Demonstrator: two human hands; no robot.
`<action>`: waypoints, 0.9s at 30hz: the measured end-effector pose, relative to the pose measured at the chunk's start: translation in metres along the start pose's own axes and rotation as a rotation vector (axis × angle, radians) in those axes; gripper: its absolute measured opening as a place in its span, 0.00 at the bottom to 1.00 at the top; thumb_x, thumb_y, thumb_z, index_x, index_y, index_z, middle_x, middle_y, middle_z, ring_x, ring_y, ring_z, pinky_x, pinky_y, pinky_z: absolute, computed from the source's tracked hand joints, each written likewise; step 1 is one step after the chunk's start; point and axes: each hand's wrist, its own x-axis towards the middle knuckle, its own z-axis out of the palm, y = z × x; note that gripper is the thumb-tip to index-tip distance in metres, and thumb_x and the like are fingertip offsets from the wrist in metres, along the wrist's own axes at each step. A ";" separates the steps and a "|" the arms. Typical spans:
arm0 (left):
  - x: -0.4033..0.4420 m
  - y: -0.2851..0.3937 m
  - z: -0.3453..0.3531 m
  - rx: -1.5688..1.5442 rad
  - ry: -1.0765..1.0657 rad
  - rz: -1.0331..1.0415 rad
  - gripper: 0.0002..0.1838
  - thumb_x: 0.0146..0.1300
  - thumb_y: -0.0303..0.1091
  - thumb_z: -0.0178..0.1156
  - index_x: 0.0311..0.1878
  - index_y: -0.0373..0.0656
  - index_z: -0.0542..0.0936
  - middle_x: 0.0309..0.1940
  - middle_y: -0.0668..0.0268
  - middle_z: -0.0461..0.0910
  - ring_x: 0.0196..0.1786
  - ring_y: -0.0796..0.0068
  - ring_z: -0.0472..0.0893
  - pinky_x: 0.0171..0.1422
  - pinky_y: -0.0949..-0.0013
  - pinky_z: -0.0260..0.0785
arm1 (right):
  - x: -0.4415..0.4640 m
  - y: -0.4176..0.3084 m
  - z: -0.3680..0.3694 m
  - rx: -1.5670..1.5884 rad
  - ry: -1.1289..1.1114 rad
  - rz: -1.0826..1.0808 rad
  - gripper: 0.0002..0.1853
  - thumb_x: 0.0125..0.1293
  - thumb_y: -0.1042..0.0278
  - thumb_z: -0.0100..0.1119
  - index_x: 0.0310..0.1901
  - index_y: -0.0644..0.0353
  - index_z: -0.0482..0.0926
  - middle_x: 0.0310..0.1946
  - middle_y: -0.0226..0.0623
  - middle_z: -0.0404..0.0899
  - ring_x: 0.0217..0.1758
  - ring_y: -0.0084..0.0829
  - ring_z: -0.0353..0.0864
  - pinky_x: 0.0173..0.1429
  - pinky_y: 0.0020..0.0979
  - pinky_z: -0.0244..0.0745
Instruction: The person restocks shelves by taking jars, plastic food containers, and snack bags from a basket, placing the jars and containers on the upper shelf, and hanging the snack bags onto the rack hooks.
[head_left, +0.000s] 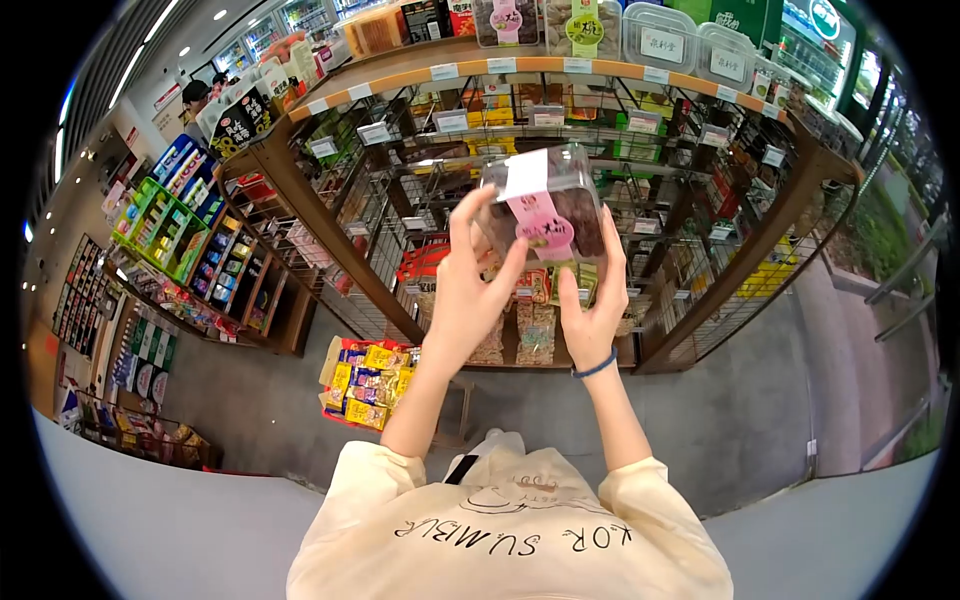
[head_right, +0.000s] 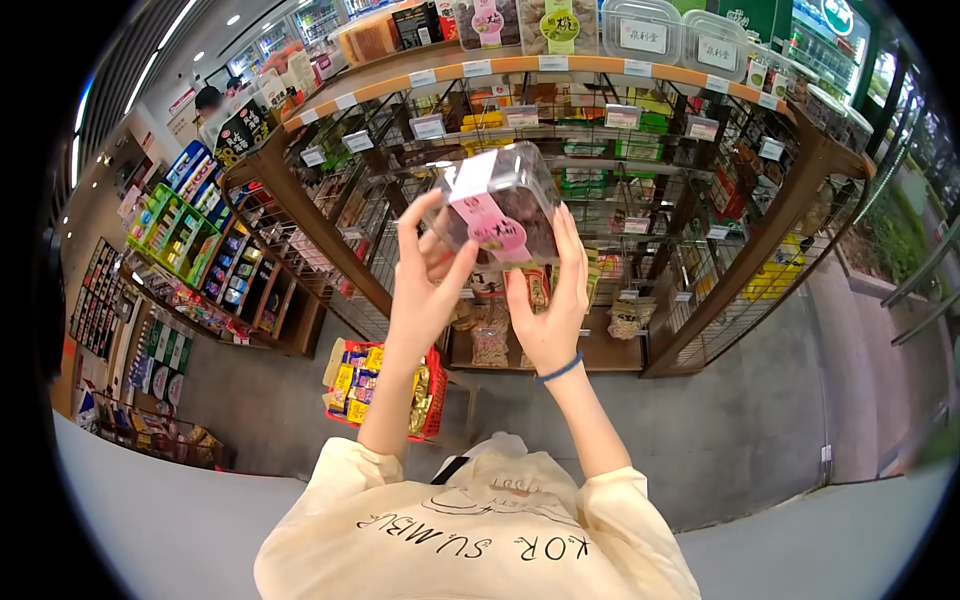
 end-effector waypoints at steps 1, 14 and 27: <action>0.008 -0.006 -0.002 0.015 0.020 0.062 0.31 0.62 0.23 0.55 0.65 0.47 0.53 0.58 0.48 0.69 0.53 0.71 0.75 0.52 0.71 0.71 | 0.009 -0.002 0.003 0.001 -0.002 -0.019 0.33 0.55 0.74 0.55 0.64 0.65 0.58 0.64 0.51 0.59 0.67 0.47 0.60 0.68 0.40 0.56; 0.141 0.022 -0.054 -0.001 0.025 0.301 0.31 0.61 0.32 0.59 0.65 0.51 0.57 0.55 0.50 0.71 0.54 0.67 0.75 0.54 0.68 0.70 | 0.146 0.009 0.072 0.087 -0.042 -0.249 0.35 0.55 0.70 0.59 0.63 0.67 0.56 0.62 0.55 0.59 0.65 0.48 0.60 0.67 0.40 0.57; 0.254 0.012 -0.074 0.242 0.126 0.498 0.31 0.58 0.40 0.57 0.63 0.44 0.57 0.48 0.42 0.74 0.51 0.44 0.75 0.55 0.55 0.68 | 0.241 0.043 0.119 -0.167 -0.042 -0.309 0.34 0.56 0.62 0.62 0.60 0.66 0.57 0.55 0.51 0.67 0.59 0.42 0.65 0.63 0.37 0.61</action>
